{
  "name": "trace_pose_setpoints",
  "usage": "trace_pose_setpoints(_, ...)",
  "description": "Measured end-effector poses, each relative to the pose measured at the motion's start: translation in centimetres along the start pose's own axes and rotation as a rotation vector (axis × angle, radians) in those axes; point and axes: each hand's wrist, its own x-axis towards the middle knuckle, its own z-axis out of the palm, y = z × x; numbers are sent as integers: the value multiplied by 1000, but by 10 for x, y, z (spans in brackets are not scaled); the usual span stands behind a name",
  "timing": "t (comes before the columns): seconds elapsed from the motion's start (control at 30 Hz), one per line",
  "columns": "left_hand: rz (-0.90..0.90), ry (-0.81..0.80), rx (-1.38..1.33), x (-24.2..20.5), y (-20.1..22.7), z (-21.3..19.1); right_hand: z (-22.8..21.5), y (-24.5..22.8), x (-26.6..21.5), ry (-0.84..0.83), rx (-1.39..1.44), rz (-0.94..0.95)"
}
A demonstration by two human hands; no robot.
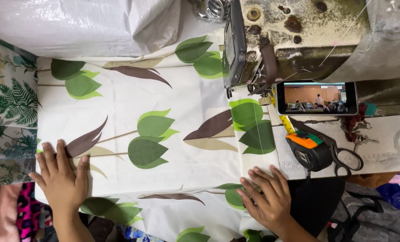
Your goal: Measuring and aligning the border of a fabric piece on a sewing machine table using a tape measure.
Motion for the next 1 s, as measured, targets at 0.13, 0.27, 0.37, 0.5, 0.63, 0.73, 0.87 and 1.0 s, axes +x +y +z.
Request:
trace_pose_setpoints(0.13, -4, -11, 3, 3, 0, 1, 2, 0, -1, 6, -5, 4)
trace_pose_setpoints(0.27, -11, -21, 3, 7, -2, 4, 2, 0, 0, -8, 0, 20)
trace_pose_setpoints(0.37, 19, 3, 15, 9, -3, 6, 2, 0, 2, -13, 5, 25)
trace_pose_setpoints(0.5, 11, -6, 21, 14, 0, 5, 3, 1, 5, -4, 1, 31)
trace_pose_setpoints(0.63, 43, 10, 21, 21, 1, 5, 4, 1, 12, -7, 5, 37)
trace_pose_setpoints(0.73, 43, 1, 24, 28, 0, 6, 7, 4, 14, -16, 20, 52)
trace_pose_setpoints(0.87, 29, -10, 16, 37, 5, 5, 8, 6, 20, -54, 52, 86)
trace_pose_setpoints(1.0, 29, -3, 16, 44, 10, 5, 9, 8, 26, -56, 42, 89)
